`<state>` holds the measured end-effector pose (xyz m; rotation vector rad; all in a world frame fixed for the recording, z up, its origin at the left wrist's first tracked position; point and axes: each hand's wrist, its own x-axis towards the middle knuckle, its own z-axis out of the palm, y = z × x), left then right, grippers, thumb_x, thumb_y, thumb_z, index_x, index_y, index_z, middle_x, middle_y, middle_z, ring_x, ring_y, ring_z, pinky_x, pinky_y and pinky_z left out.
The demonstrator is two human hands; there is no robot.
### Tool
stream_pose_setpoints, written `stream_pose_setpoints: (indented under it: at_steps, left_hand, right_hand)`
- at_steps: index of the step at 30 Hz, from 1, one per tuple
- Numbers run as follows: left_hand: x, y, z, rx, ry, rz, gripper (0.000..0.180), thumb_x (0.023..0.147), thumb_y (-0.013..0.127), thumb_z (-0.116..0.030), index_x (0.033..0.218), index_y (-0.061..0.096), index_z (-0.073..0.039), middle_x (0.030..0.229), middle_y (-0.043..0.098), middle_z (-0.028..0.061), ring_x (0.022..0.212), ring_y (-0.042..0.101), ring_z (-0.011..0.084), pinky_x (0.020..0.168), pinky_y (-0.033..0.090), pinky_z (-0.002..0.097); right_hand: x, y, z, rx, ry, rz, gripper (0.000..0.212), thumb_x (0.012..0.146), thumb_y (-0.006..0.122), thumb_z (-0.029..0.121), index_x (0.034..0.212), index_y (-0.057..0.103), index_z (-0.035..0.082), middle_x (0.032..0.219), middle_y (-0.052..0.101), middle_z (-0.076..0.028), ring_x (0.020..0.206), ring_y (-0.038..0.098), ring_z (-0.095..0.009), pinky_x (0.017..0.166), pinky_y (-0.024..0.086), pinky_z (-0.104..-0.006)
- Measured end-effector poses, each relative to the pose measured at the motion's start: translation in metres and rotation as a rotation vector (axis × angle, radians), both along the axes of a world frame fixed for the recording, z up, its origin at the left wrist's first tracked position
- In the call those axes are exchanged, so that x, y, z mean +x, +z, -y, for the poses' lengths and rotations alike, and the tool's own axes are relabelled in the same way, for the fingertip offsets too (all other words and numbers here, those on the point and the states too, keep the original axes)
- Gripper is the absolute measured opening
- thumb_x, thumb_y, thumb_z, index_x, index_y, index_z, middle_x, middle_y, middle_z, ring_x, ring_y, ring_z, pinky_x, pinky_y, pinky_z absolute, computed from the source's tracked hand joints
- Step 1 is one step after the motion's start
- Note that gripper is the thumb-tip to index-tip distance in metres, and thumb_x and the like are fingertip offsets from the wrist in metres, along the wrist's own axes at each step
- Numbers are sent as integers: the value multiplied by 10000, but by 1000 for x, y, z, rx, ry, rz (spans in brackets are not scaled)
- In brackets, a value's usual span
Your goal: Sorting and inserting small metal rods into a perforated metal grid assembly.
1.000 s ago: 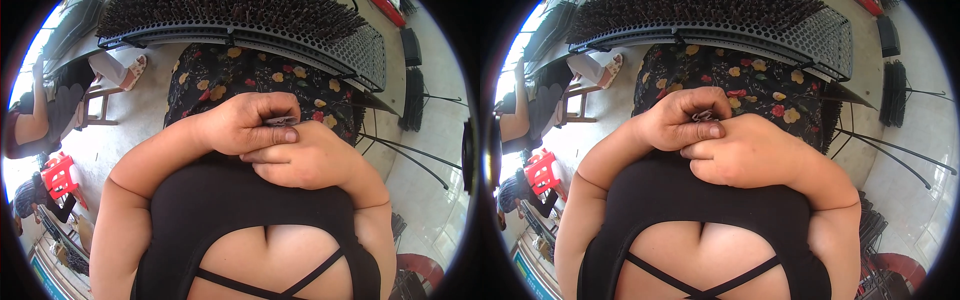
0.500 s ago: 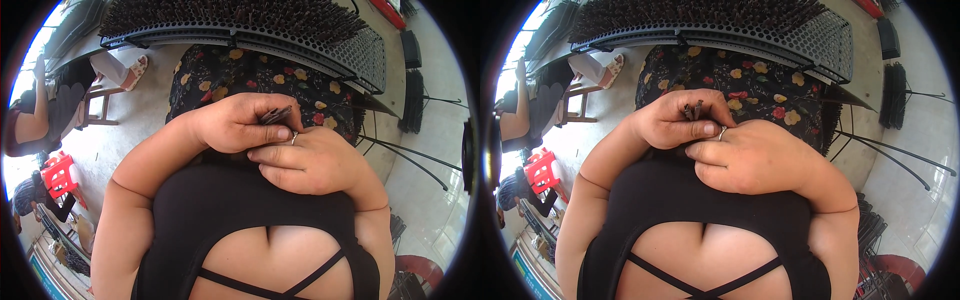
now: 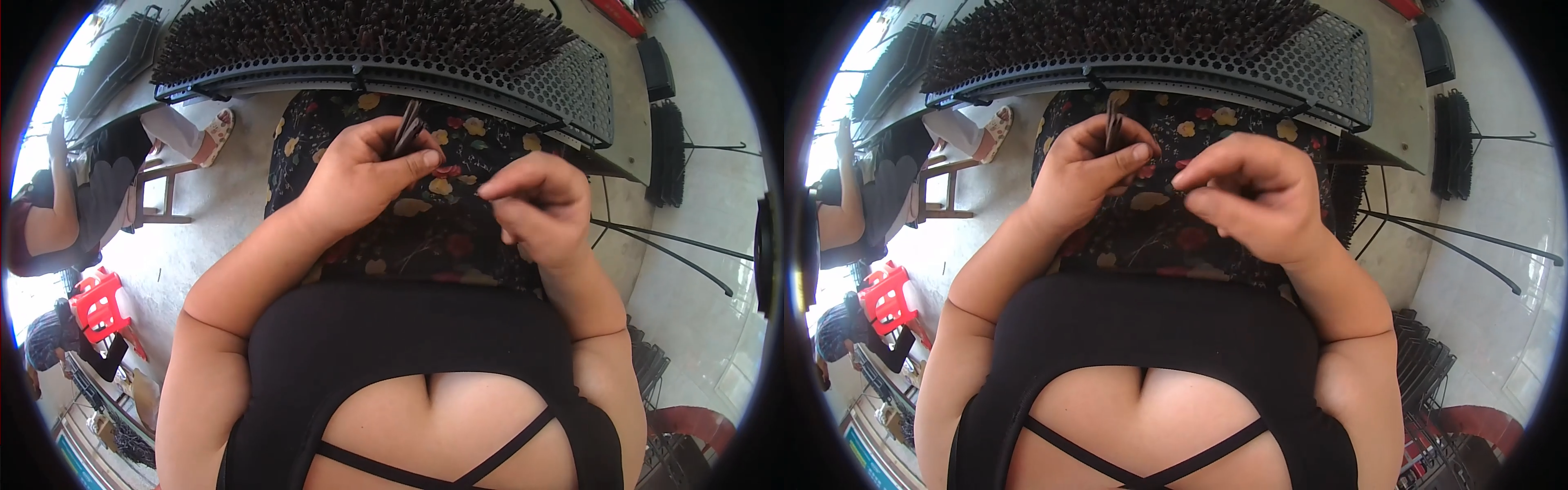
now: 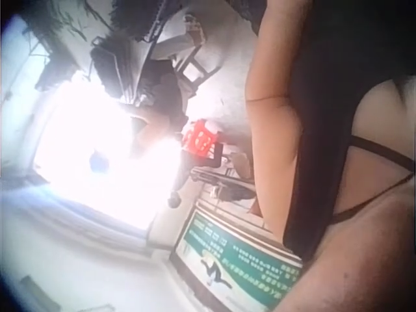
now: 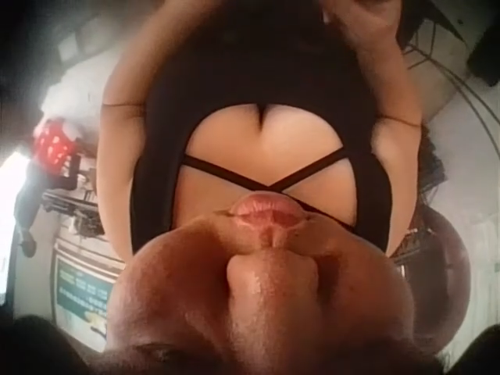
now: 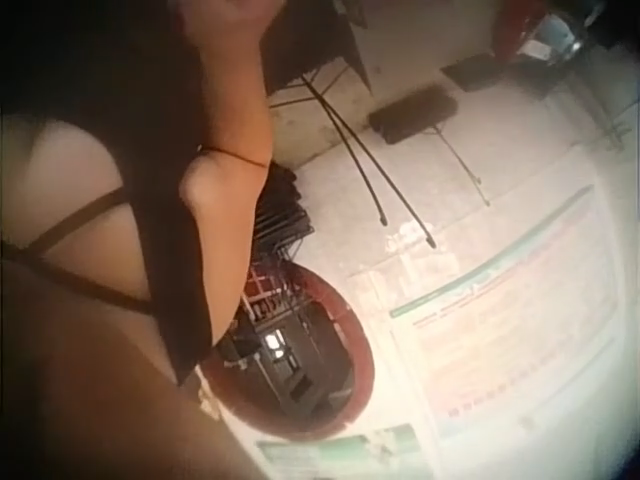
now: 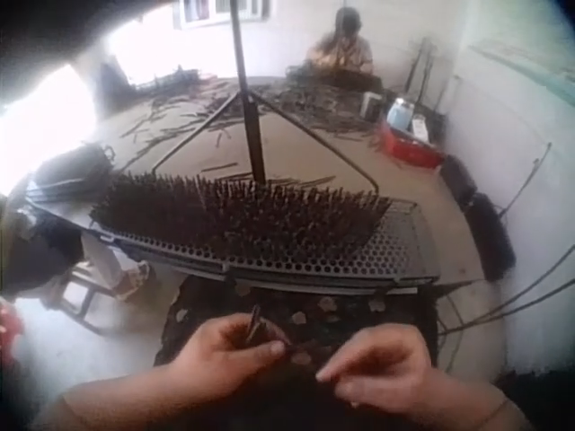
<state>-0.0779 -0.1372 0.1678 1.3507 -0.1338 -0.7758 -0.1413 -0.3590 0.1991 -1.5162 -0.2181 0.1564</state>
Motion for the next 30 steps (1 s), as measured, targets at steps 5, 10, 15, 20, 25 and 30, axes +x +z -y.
stream_pose_setpoints:
  at_steps: [5,10,15,20,25,30]
  left_hand:
    - [-10,3,15,-29,-96,240,150,898,691,-62,1041,673,-23,864,651,-6,787,559,48,711,466,218]
    - [-13,4,15,2,-160,290,91,897,683,-42,976,648,-13,814,602,-33,801,535,40,724,455,211]
    - [-15,-10,15,74,-185,370,126,912,668,-72,1009,629,-3,899,653,10,802,573,71,729,499,255]
    - [-13,-10,19,-83,-25,12,143,947,630,-102,1064,587,-33,859,588,-10,765,519,48,623,458,225]
    - [-8,-10,18,-204,7,-145,185,1007,507,-116,1158,574,-33,875,614,30,733,543,90,568,440,213]
    - [-7,-11,17,-157,11,-89,211,1010,516,-149,1181,572,-38,869,630,61,722,562,92,523,417,199]
  right_hand:
    - [16,-30,-11,1049,410,-224,246,961,577,186,933,605,-57,472,482,-45,354,358,-89,410,250,-254]
    - [12,-35,-13,999,368,-372,170,925,606,110,863,614,-48,489,469,-34,361,348,-69,411,261,-239]
    - [11,-38,-10,931,464,-389,110,855,684,47,875,618,-39,525,486,-29,393,397,-68,415,277,-235]
    - [16,-20,-6,654,182,-245,84,879,666,0,942,614,-19,778,636,-73,550,585,-107,499,442,-211]
    - [31,-24,-13,9,-292,-4,174,883,684,20,1044,625,-9,921,657,-46,811,630,-84,665,538,-220]
    - [33,-24,-13,-27,-235,-86,221,870,700,30,1075,623,0,918,680,-54,798,639,-87,665,536,-217]
